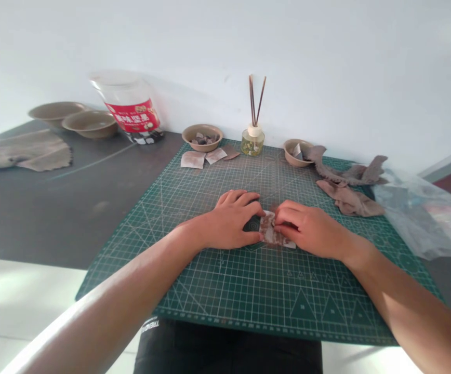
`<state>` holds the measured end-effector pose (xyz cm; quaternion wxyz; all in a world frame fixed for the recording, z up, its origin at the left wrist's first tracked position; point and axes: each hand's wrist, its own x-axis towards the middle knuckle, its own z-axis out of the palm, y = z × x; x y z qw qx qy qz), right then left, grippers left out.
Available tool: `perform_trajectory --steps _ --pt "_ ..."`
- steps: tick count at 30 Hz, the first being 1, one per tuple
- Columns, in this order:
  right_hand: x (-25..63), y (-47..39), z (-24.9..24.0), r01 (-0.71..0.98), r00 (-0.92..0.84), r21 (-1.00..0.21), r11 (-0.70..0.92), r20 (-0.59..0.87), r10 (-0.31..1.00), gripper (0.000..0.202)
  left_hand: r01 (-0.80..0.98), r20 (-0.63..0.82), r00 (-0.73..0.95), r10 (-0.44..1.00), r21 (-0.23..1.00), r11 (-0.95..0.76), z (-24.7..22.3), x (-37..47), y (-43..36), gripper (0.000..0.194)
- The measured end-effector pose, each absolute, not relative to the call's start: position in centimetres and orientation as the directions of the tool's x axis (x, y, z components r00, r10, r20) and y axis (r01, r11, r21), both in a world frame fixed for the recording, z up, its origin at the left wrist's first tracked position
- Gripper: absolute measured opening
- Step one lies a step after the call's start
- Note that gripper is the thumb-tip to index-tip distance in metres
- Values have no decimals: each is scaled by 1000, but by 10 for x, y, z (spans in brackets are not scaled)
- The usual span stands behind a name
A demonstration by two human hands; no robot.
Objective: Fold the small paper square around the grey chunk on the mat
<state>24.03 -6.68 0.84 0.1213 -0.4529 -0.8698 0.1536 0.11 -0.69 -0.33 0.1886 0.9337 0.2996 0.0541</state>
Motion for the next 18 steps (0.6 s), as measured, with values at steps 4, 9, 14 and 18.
perform_trajectory --steps 4,9,14,18 --pt "241 -67 8 755 -564 -360 549 71 823 8 544 -26 813 582 388 -743 -3 1 -7 41" --pt "240 -66 8 730 -572 -414 543 63 818 7 544 -29 815 579 382 -747 -3 1 -6 42" --pt "239 -64 7 766 -510 -402 503 96 855 7 552 -42 811 583 382 -741 -3 1 -6 44" --pt "238 -64 6 749 -543 -398 529 87 835 7 544 -40 818 574 379 -748 -2 1 -6 44"
